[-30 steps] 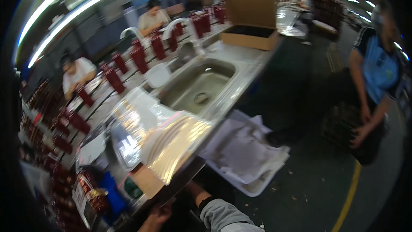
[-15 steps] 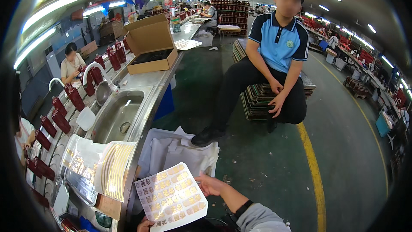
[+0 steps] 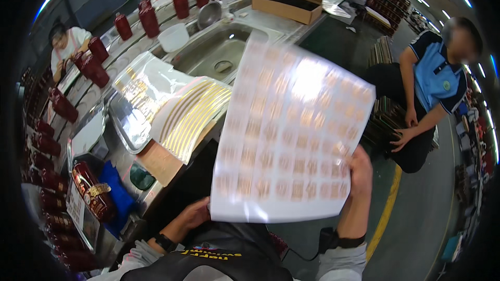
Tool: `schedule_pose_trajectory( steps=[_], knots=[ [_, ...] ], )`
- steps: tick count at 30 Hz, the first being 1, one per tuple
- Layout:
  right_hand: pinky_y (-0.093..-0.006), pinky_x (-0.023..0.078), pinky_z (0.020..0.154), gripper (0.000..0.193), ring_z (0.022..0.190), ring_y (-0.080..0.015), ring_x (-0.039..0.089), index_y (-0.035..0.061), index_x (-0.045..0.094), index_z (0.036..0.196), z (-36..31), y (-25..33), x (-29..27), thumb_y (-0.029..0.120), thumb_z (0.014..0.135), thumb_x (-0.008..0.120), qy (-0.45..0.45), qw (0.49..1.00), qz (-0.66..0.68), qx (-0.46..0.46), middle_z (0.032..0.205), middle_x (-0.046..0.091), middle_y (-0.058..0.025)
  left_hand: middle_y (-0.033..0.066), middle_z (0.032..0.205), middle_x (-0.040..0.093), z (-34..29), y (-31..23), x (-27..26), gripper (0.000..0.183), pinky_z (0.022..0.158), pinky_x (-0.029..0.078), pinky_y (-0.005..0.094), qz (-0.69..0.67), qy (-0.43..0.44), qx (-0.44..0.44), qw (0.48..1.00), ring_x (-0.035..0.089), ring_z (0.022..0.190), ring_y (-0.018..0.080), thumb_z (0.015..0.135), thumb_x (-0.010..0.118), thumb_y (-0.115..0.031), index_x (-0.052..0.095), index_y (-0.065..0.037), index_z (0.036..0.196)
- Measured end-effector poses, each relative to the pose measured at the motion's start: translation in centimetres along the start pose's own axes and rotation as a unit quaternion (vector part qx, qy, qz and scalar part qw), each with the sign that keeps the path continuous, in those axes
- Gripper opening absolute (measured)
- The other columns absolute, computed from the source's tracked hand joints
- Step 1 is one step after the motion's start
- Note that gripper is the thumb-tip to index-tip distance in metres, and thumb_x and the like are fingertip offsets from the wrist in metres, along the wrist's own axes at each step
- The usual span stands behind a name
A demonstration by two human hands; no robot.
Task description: Applying decorative and branding labels to red liquor bottles on a factory assembly line.
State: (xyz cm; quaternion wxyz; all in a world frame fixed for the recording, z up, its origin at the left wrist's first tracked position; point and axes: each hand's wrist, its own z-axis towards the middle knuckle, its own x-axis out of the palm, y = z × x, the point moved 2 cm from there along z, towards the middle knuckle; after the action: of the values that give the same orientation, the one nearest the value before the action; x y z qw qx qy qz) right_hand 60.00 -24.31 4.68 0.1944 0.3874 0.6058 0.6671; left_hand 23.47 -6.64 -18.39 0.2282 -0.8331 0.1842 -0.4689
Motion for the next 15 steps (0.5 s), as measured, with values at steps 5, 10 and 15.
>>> schedule_pose_trajectory(
  steps=[5,10,15],
  knots=[
    [-0.0384,0.05,0.096,0.041,0.109,-0.0253,0.063,-0.0091,0.048,0.129,11.9,0.9,7.6,-0.001,0.089,0.045,0.059,0.996,0.017,-0.071,0.125,0.059,-0.0187,0.0093,0.115,0.065,-0.8,2.1,-4.8,0.05,0.081,0.051,0.0285,-0.065,-0.001,-0.015,0.998,0.065,0.095,0.0148,0.099,0.051,-0.038,0.047,-0.005,0.137],
    [-0.0404,0.057,0.084,0.032,0.098,-0.0265,0.067,-0.0084,0.052,0.12,23.2,-2.1,15.0,0.0,0.09,0.044,0.061,0.995,-0.069,-0.035,0.114,0.063,-0.0178,0.0141,0.114,0.066,-0.8,4.8,-8.8,0.046,0.091,0.051,0.0372,-0.11,-0.056,0.0,0.992,0.064,0.101,0.0241,0.099,0.051,-0.033,0.048,-0.003,0.134],
    [-0.0394,0.058,0.073,0.03,0.091,-0.0261,0.068,-0.0042,0.052,0.12,28.0,-8.6,21.9,0.013,0.095,0.049,0.144,0.974,-0.159,0.067,0.109,0.065,-0.0175,0.0094,0.105,0.065,-0.8,5.7,-10.3,0.038,0.084,0.051,0.0338,-0.088,-0.17,0.028,0.981,0.064,0.094,0.023,0.095,0.058,-0.03,0.055,-0.006,0.124]
  ],
)
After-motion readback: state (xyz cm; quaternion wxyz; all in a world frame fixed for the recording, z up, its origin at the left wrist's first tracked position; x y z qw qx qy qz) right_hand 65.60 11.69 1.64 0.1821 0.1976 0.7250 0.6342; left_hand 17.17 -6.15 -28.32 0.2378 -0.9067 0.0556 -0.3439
